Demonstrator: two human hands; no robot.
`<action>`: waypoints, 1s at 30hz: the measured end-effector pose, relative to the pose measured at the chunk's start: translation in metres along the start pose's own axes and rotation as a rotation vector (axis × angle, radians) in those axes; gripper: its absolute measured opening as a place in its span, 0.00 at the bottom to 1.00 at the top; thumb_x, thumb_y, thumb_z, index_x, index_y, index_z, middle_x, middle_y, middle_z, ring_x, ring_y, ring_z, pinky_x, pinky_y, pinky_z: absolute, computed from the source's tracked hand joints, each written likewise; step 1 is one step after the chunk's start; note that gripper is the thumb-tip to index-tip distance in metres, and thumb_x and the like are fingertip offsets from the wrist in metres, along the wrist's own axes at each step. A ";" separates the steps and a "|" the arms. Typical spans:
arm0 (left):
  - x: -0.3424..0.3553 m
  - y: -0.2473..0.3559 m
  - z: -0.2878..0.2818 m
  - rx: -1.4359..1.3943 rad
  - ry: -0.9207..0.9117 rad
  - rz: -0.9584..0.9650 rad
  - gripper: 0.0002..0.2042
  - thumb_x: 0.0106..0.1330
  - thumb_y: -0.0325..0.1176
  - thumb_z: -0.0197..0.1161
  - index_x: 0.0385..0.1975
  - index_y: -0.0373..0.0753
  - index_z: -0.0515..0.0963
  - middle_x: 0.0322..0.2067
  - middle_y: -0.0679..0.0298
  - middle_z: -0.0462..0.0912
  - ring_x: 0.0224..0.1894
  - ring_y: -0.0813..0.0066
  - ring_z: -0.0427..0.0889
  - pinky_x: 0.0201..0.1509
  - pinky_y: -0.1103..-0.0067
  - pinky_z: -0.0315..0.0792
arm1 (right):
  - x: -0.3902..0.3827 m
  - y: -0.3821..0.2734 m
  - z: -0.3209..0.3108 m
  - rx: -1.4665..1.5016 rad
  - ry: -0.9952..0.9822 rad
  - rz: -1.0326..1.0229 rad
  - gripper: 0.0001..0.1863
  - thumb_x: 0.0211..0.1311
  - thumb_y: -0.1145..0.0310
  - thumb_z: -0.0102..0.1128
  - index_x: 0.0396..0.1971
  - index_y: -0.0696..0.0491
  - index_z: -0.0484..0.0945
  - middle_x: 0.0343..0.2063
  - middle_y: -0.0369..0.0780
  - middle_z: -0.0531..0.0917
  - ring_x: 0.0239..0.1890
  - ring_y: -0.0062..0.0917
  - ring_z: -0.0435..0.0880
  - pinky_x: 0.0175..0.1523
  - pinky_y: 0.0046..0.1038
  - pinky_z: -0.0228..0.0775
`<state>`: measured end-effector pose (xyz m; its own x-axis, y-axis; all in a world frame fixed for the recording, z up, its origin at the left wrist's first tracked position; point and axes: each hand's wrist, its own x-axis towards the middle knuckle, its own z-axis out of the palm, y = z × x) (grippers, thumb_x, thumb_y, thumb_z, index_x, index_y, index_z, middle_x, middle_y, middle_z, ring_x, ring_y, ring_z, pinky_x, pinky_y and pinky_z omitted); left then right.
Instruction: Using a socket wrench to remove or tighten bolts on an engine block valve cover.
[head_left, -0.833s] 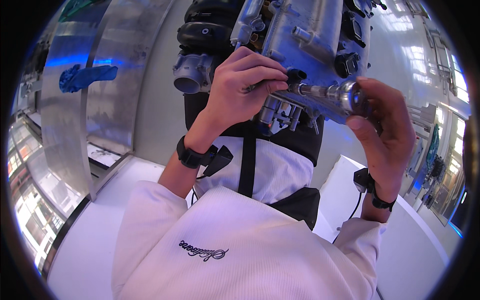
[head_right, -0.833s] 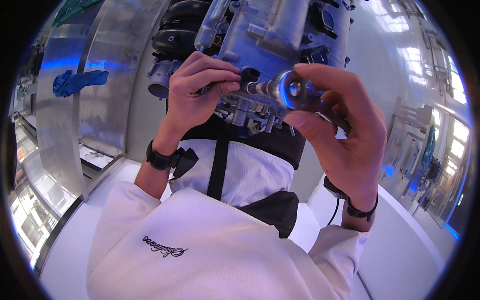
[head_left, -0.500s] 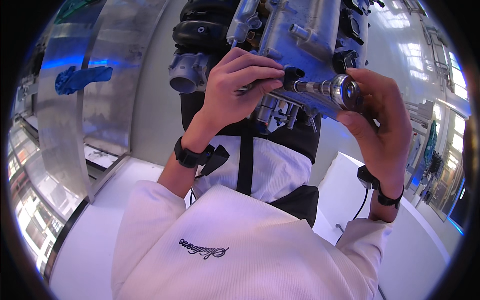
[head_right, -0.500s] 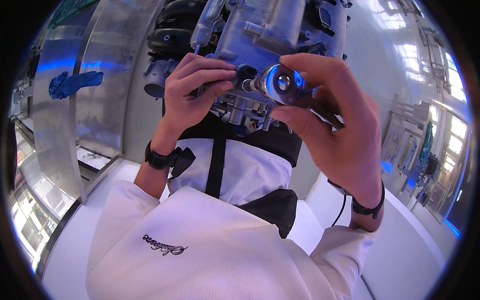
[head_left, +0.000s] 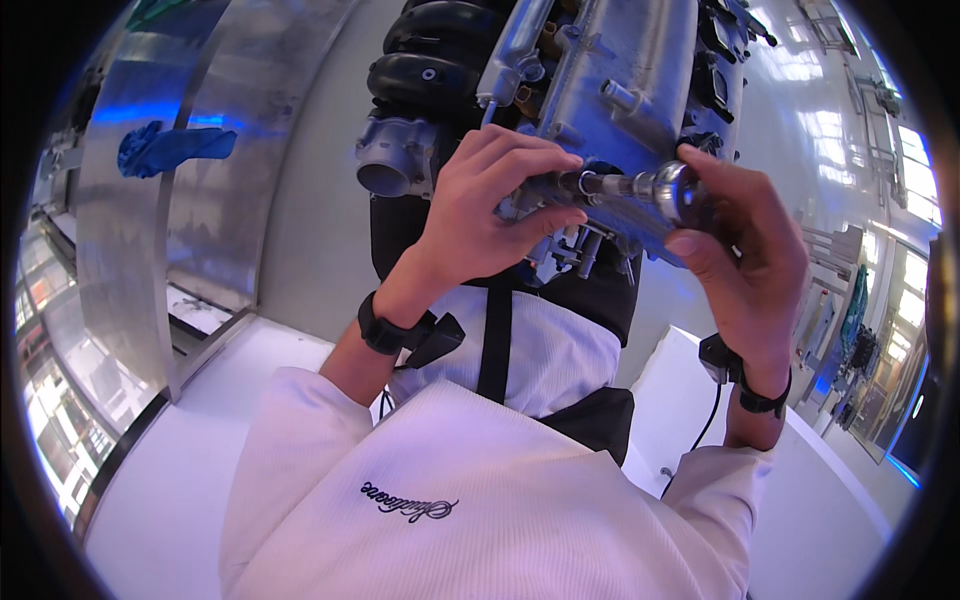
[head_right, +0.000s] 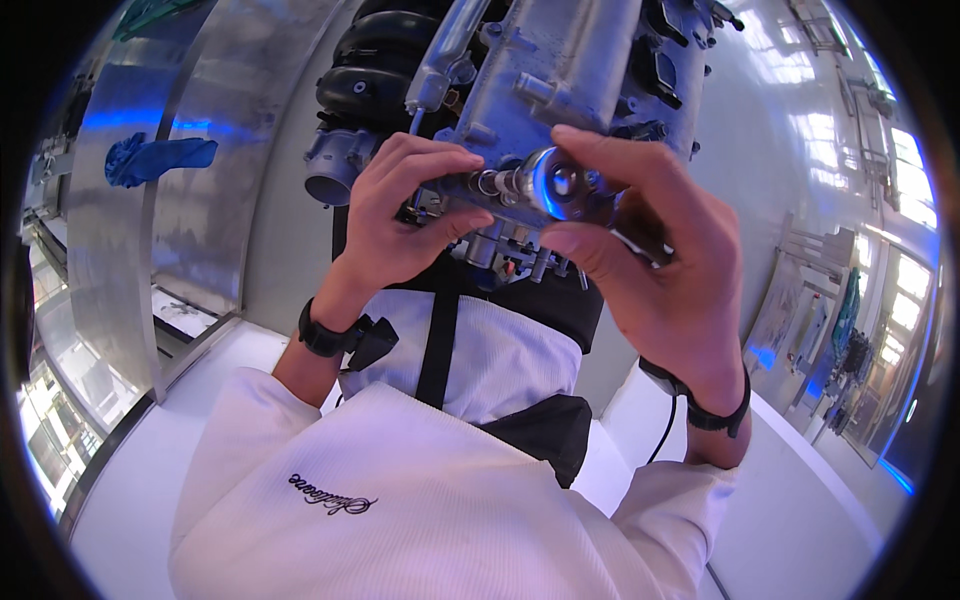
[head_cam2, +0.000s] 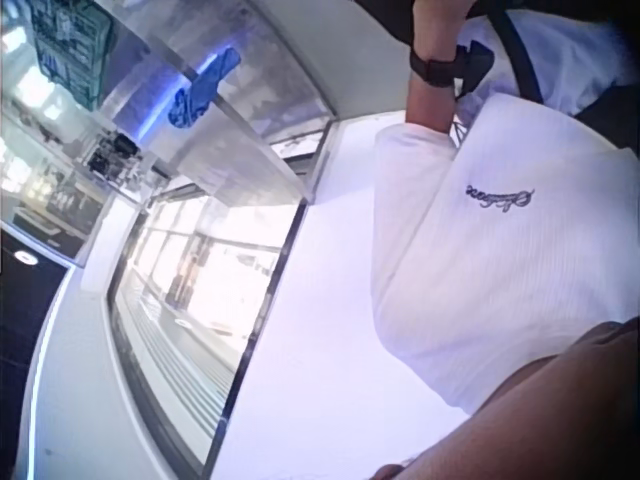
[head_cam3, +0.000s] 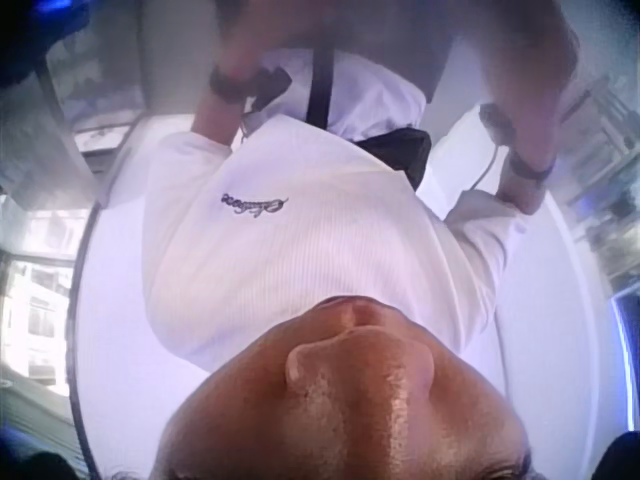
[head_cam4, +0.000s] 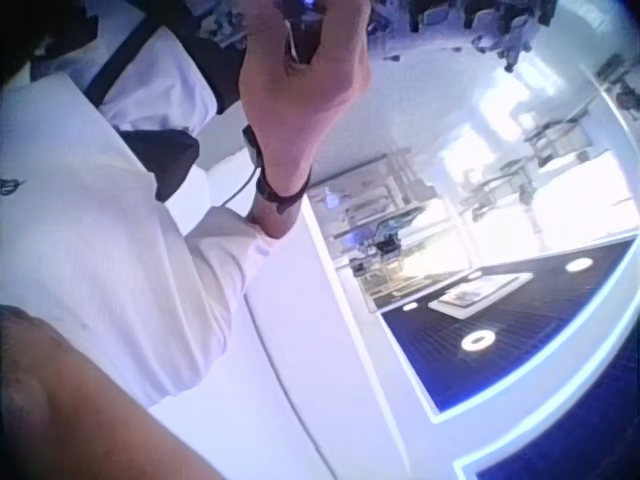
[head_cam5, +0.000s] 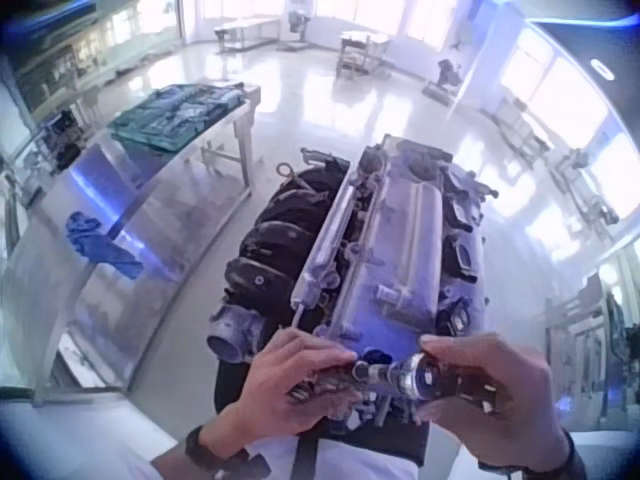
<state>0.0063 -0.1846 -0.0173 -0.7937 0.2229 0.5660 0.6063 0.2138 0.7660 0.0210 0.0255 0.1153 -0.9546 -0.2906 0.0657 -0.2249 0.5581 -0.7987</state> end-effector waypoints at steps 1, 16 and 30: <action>0.000 0.002 0.000 0.010 -0.019 -0.001 0.21 0.45 0.27 0.75 0.42 0.36 0.78 0.40 0.58 0.82 0.42 0.62 0.80 0.48 0.72 0.72 | 0.000 -0.005 0.002 0.001 -0.001 -0.006 0.22 0.50 0.72 0.71 0.47 0.57 0.77 0.30 0.34 0.81 0.21 0.08 0.68 0.25 0.13 0.58; 0.046 0.044 0.033 -0.594 -0.001 -0.188 0.22 0.72 0.41 0.41 0.29 0.29 0.78 0.25 0.59 0.82 0.26 0.79 0.79 0.27 0.81 0.70 | 0.062 0.032 -0.013 -0.576 -0.237 -0.921 0.20 0.56 0.50 0.61 0.40 0.48 0.71 0.23 0.32 0.73 0.20 0.27 0.78 0.19 0.26 0.64; 0.055 0.042 0.017 -0.712 -0.081 -0.477 0.11 0.68 0.35 0.56 0.28 0.34 0.76 0.21 0.75 0.73 0.25 0.94 0.65 0.27 0.90 0.59 | -0.034 -0.028 0.003 0.028 -0.378 0.404 0.12 0.66 0.65 0.53 0.40 0.58 0.67 0.17 0.49 0.75 0.22 0.50 0.75 0.26 0.41 0.63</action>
<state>-0.0109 -0.1469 0.0408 -0.9332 0.3342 0.1323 0.0116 -0.3399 0.9404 0.0600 0.0177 0.1339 -0.8262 -0.3188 -0.4646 0.1553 0.6638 -0.7316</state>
